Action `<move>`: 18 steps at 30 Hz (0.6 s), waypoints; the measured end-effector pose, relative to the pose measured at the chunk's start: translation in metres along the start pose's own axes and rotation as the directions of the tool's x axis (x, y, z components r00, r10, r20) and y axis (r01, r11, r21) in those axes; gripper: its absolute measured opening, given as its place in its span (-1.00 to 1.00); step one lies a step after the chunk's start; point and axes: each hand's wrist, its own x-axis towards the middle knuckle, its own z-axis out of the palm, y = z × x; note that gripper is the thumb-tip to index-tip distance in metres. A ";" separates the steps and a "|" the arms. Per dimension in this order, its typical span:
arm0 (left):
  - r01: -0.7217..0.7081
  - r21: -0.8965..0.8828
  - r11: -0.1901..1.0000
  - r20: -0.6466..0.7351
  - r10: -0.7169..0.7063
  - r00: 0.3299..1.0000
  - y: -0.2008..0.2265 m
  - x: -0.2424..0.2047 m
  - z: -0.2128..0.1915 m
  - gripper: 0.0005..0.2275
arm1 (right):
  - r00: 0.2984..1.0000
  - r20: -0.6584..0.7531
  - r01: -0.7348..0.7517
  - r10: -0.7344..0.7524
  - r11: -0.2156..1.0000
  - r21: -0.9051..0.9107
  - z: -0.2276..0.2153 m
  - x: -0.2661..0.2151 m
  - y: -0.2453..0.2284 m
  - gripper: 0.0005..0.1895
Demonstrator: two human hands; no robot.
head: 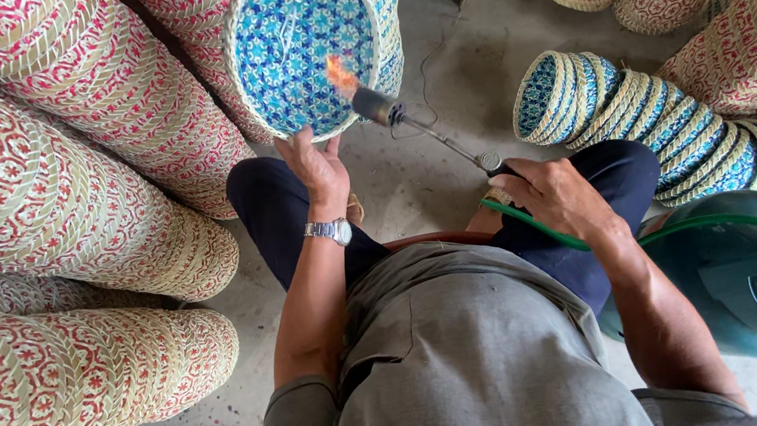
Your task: The person uses a handheld blowtorch to apply heat to the surface of woven baskets. They rotate each basket to treat different areas, then place it back in a stack. The process is repeated for multiple baskets.
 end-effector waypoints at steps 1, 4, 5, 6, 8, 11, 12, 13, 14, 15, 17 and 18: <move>0.012 -0.001 1.000 -0.006 -0.012 1.000 0.001 -0.002 0.001 -0.37 | 0.998 -0.059 0.024 -0.026 0.999 -0.020 0.000 -0.002 0.000 -0.78; 0.016 0.077 0.997 -0.014 -0.015 1.000 0.001 -0.015 0.005 -0.36 | 0.981 -0.188 0.046 -0.057 0.997 -0.060 0.002 0.002 -0.001 -0.78; 0.019 0.099 0.995 -0.013 -0.018 1.000 0.002 -0.020 0.006 -0.35 | 0.977 -0.210 0.018 -0.029 0.998 -0.053 0.003 0.005 -0.001 -0.79; 0.023 0.124 0.992 -0.005 -0.023 1.000 0.002 -0.025 0.007 -0.35 | 0.971 -0.239 -0.012 0.001 0.999 -0.044 0.003 0.009 -0.001 -0.79; 0.047 0.157 0.987 -0.002 -0.047 0.999 0.001 -0.034 0.011 -0.35 | 0.970 -0.230 -0.091 0.074 0.994 -0.064 0.003 0.015 -0.001 -0.77; 0.093 0.180 0.979 -0.011 -0.093 0.996 -0.001 -0.042 0.012 -0.36 | 0.969 -0.248 -0.037 0.013 0.995 -0.091 0.001 0.013 0.001 -0.76; 0.096 0.189 0.977 -0.010 -0.096 0.995 0.000 -0.041 0.012 -0.36 | 0.966 -0.255 0.014 -0.040 0.995 -0.101 0.001 0.013 0.001 -0.77; 0.100 0.197 0.975 -0.009 -0.100 0.995 0.002 -0.039 0.011 -0.37 | 0.967 -0.250 0.026 -0.050 0.995 -0.099 0.000 0.011 0.001 -0.78; 0.102 0.220 0.970 -0.015 -0.102 0.995 0.004 -0.035 0.011 -0.38 | 0.968 -0.244 0.037 -0.059 0.995 -0.096 0.000 0.009 0.001 -0.79; 0.105 0.243 0.964 -0.021 -0.103 0.994 0.007 -0.031 0.010 -0.39 | 0.969 -0.239 0.047 -0.068 0.995 -0.092 0.000 0.011 0.002 -0.80; 0.131 0.296 0.946 -0.017 -0.132 0.991 0.009 -0.024 0.012 -0.43 | 0.963 -0.270 -0.050 0.020 0.993 -0.105 0.001 0.015 0.004 -0.76; 0.158 0.327 0.932 -0.013 -0.163 0.987 0.008 -0.025 0.011 -0.45 | 0.956 -0.285 -0.107 0.073 0.989 -0.106 0.003 0.015 0.006 -0.73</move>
